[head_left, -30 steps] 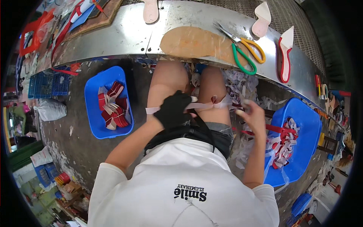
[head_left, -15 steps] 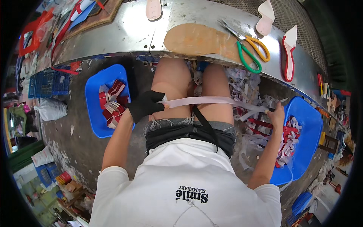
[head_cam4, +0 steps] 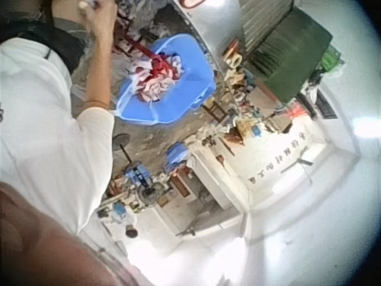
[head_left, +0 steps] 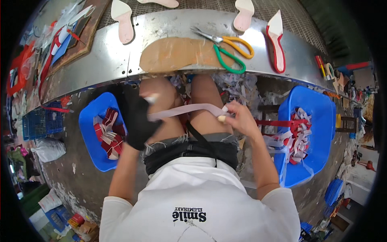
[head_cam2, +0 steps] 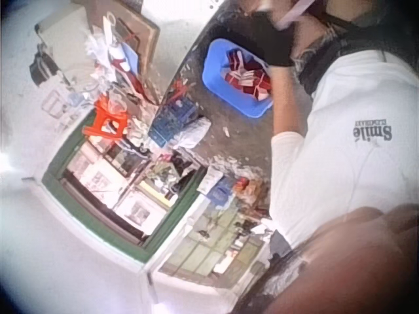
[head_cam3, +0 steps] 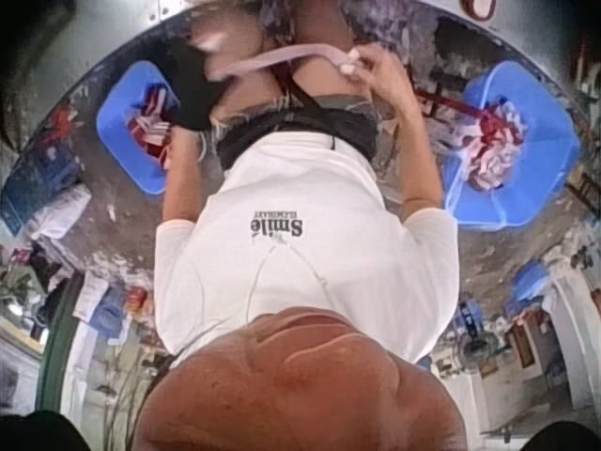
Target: Applying adhesive and red trimming material to shoe components.
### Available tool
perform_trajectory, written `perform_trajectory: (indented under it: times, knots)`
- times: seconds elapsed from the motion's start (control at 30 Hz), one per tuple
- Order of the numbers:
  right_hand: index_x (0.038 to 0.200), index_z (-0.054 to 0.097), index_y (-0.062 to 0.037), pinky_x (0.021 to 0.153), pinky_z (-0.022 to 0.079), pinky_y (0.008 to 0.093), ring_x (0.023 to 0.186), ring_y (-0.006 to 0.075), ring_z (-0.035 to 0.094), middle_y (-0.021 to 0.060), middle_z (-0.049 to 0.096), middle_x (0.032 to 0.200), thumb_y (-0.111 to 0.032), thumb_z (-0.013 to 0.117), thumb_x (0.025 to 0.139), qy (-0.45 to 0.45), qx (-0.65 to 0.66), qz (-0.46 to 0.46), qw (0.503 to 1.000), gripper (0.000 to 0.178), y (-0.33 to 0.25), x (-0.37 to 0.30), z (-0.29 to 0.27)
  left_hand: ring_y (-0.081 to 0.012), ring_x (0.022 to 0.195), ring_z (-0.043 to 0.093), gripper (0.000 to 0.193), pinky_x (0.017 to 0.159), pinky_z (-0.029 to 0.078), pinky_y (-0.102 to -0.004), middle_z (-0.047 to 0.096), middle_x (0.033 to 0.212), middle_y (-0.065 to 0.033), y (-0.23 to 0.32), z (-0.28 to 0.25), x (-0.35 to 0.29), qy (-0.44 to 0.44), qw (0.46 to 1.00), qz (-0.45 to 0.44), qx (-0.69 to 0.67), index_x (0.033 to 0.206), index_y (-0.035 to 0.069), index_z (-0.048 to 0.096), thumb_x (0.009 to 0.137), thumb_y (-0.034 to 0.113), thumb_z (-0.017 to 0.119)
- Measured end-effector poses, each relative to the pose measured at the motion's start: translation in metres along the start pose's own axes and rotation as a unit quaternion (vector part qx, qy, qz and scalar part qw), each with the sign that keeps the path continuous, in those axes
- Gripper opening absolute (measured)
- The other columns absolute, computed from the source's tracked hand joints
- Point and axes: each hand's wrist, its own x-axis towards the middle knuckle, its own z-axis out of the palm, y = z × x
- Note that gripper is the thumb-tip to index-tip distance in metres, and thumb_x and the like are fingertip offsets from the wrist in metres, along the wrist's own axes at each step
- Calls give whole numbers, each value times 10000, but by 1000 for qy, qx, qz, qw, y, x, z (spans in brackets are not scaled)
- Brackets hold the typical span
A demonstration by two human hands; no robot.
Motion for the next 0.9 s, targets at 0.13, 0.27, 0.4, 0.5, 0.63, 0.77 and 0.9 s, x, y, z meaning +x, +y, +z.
perform_trajectory:
  times: [0.13,0.27,0.4,0.5,0.63,0.77,0.9]
  knots:
    - [846,601,-31,514,400,249,553,72,470,-24,501,659,-185,685,799,-87,253,85,960,181,-46,6,-16,-355,922,593,633,745,492,-405,563,1081,-197,83,63,41,-96,984,59,-135,1313,60,438,730,126,676]
    - [940,601,-70,435,285,184,515,9,401,-79,475,651,-138,612,829,-84,302,154,937,131,-38,-3,-54,-333,794,623,505,688,499,-389,627,905,-200,67,50,69,-114,972,-24,-205,1245,33,520,763,121,643]
    - [874,624,-67,398,264,203,461,11,384,-78,475,590,-202,601,869,125,216,231,940,137,10,-18,-97,-296,715,631,271,667,486,-367,638,772,-178,35,16,77,-147,939,-101,-295,1056,41,641,815,161,603]
    - [929,608,7,544,419,280,640,123,546,34,573,730,-153,688,779,85,-135,167,973,233,26,-25,-109,-253,744,640,247,682,482,-325,666,840,-149,30,1,84,-107,943,-62,-309,1024,45,659,864,197,548]
    - [1120,581,13,783,484,332,946,202,603,114,621,1025,-119,730,715,87,20,55,995,451,-14,0,-81,-138,881,610,238,816,464,-251,676,947,-82,49,0,92,-96,922,-36,-373,1082,20,651,861,64,576]
    - [1298,464,-28,764,474,246,884,134,580,86,577,1145,-76,677,764,10,394,32,918,577,-78,45,-25,-144,856,616,251,799,475,-263,676,937,-90,64,3,98,-69,911,-75,-399,1088,25,647,844,48,596]
    - [1301,443,-37,566,381,172,669,48,523,13,612,826,-53,661,783,-46,494,40,867,562,-104,61,2,-161,806,634,267,720,496,-282,674,909,-100,59,-8,100,-3,948,-64,-311,1085,50,653,819,44,620]
